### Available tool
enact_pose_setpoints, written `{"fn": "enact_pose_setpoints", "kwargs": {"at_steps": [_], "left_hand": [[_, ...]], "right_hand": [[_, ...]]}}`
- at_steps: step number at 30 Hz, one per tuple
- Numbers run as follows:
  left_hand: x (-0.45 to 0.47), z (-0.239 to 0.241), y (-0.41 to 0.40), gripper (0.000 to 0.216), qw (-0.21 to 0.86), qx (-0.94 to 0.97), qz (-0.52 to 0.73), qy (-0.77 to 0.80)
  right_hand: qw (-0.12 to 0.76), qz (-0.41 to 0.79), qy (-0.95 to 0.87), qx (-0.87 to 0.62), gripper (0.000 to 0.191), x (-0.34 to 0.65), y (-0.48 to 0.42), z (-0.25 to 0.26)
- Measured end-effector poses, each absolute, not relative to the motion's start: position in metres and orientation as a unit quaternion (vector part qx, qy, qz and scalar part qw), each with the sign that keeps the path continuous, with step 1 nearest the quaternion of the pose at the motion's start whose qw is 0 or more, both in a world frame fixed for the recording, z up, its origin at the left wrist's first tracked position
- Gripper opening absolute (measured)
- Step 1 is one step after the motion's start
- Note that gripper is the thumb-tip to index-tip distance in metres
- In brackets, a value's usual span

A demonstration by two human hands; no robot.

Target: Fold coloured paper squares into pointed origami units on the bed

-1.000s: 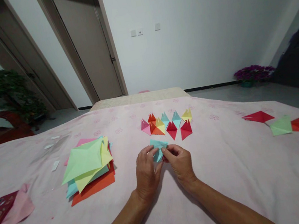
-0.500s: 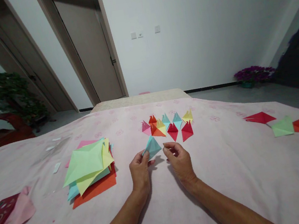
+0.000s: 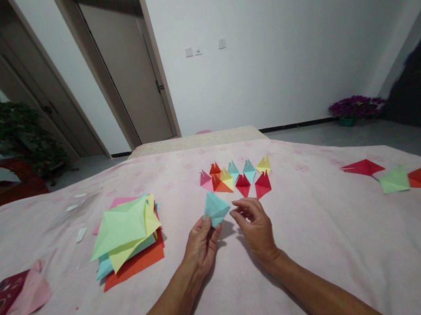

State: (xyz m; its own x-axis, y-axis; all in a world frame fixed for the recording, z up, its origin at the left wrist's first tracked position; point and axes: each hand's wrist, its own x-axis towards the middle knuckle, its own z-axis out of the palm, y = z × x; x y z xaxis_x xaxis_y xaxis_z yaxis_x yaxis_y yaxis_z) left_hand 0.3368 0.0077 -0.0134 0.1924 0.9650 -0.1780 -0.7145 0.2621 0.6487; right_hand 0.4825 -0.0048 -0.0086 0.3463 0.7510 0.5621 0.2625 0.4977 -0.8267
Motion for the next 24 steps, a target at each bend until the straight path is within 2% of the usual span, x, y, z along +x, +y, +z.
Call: {"fn": "enact_pose_setpoints", "kwargs": {"at_steps": [3,14,24], "left_hand": [[0.3377,-0.0140,0.0078,0.016,0.751,0.213,0.569,0.258],[0.3396,-0.0069,0.0027,0.023,0.769,0.240,0.551,0.217],[0.3359,-0.0165,0.0085,0.032,0.753,0.281,0.553,0.218]], "right_hand": [[0.659,0.127,-0.597,-0.440,0.015,0.4831,-0.0097,-0.0049],[0.639,0.072,-0.633,-0.432,0.031,0.4843,-0.0088,-0.0099],[0.590,0.016,-0.673,-0.445,0.023,0.4884,-0.0157,-0.0012]]}}
